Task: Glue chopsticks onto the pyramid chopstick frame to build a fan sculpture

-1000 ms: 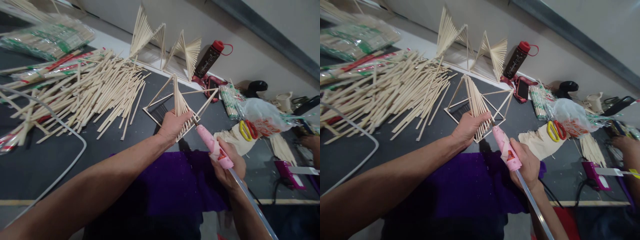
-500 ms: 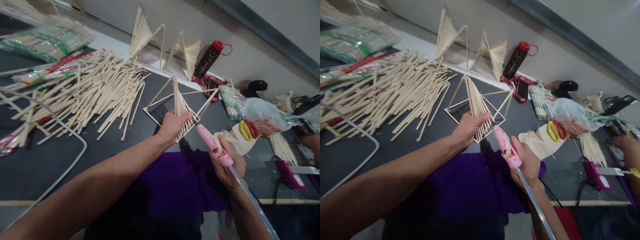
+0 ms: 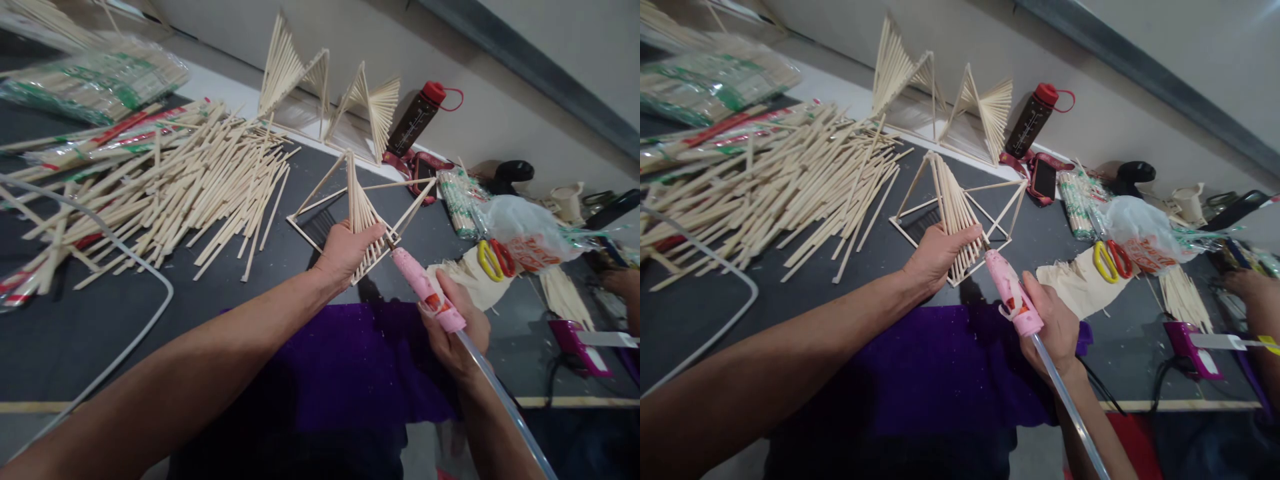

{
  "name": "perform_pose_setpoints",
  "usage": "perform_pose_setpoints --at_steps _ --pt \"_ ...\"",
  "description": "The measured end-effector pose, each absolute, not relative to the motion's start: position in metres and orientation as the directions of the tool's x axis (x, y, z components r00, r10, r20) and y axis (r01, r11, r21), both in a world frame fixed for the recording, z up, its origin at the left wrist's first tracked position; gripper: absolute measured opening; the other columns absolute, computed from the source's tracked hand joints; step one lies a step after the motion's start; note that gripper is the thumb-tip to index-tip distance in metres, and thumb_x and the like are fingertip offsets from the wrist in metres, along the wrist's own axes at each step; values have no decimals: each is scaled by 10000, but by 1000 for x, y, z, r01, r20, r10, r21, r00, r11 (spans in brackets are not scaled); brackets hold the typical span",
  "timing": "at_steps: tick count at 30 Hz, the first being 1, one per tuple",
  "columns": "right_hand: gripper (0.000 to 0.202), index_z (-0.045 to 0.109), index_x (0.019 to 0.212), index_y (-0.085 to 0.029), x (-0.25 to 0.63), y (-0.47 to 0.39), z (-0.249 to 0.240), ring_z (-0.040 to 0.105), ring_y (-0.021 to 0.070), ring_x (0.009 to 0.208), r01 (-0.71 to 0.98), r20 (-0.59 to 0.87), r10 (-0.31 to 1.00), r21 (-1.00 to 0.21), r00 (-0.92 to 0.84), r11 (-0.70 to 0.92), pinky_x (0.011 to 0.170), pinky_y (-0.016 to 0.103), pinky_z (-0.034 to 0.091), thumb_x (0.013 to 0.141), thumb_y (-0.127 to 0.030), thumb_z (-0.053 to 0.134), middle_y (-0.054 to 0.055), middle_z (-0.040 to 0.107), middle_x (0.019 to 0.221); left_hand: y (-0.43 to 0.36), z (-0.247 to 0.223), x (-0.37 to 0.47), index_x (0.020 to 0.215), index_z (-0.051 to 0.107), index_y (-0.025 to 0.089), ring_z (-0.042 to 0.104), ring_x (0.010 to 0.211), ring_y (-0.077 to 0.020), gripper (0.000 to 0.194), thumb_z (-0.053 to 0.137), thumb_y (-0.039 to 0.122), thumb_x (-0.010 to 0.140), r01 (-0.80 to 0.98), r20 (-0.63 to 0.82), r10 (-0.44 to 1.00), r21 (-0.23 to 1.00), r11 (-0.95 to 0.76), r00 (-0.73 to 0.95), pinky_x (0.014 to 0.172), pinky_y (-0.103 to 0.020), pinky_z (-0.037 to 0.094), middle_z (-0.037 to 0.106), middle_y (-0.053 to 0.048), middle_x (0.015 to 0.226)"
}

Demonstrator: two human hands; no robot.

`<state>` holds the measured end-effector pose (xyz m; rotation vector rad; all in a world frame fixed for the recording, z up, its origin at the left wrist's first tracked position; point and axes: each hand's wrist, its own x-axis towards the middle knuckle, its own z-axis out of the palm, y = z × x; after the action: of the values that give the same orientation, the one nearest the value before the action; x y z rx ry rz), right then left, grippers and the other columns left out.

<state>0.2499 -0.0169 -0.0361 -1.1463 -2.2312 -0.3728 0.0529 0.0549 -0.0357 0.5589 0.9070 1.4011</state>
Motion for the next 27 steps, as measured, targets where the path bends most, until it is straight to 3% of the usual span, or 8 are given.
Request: perform_pose_setpoints --at_steps 27 --pt "559 445 1380 -155 256 -17 -38 673 230 891 781 599 654 -74 -462 620 729 301 535 835 -231 543 130 668 1053 55 -32 52 719 622 115 500 469 -83 128 728 175 682 -574 -238 970 802 164 -55 442 -217 387 577 -6 597"
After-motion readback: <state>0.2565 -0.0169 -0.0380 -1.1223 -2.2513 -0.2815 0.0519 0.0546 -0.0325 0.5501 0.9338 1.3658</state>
